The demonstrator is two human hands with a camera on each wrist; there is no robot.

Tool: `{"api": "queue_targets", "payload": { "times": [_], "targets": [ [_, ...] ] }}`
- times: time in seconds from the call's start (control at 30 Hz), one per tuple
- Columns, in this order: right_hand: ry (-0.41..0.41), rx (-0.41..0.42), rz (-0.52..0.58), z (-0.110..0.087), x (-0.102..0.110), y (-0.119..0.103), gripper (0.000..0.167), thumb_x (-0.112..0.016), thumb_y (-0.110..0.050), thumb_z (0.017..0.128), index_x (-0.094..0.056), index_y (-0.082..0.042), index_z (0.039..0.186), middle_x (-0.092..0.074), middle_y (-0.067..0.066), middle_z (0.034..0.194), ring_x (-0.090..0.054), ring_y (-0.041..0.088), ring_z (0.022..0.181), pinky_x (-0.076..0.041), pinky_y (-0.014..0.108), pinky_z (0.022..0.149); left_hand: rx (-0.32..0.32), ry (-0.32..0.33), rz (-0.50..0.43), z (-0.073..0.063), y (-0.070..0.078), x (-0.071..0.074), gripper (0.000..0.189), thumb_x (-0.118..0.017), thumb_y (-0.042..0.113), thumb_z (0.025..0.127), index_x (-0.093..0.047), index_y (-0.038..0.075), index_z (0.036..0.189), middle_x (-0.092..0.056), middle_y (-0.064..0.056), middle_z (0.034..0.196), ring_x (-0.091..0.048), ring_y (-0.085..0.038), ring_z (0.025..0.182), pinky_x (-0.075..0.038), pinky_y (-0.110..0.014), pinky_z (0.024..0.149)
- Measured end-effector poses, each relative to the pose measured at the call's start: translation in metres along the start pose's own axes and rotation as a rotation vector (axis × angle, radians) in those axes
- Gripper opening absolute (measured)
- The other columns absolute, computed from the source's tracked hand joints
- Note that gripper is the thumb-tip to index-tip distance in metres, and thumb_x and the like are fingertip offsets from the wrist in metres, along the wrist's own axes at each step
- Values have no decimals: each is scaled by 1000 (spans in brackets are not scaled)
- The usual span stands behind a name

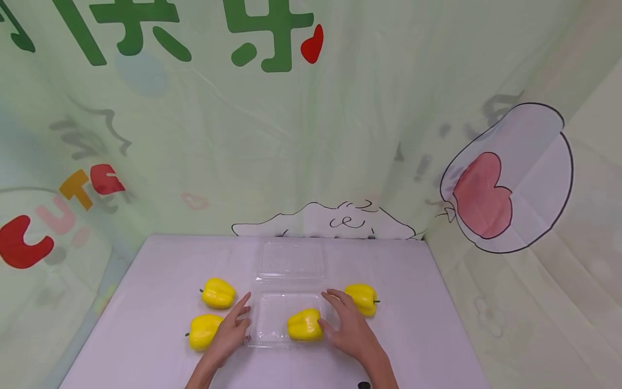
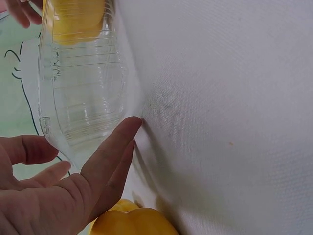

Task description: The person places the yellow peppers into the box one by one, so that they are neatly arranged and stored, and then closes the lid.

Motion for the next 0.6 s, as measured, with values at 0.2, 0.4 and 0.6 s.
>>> {"api": "queue_targets", "payload": {
  "times": [0.2, 0.4, 0.6],
  "targets": [
    [107, -12, -55, 6, 24, 25, 59, -82, -20, 92, -62, -9, 146, -58, 13, 154, -54, 38, 143, -47, 61, 117, -6, -10, 7, 0, 2, 0, 67, -48, 7, 104, -32, 21, 168, -41, -33, 162, -63, -24, 100, -54, -27, 67],
    [179, -41, -127, 8, 35, 50, 58, -83, -16, 90, -62, 0, 142, -58, 22, 149, -52, 44, 139, -44, 64, 117, -11, -15, 13, 1, 2, 0, 68, -49, 6, 104, -32, 20, 168, -40, -34, 162, -63, -23, 96, -54, -26, 66],
    [173, -90, -87, 6, 36, 72, 60, -79, -15, 93, -58, 5, 146, -51, 29, 153, -47, 50, 142, -39, 69, 119, -3, -20, 4, 1, 1, 0, 69, -49, 6, 103, -32, 21, 168, -40, -33, 162, -62, -22, 95, -53, -25, 65]
  ]
}}
Point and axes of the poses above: each hand's wrist, its own z-axis towards the middle knuckle, its own x-axis out of the back of the hand, y = z × x, the point moved 6 cm from there along z, towards the middle knuckle
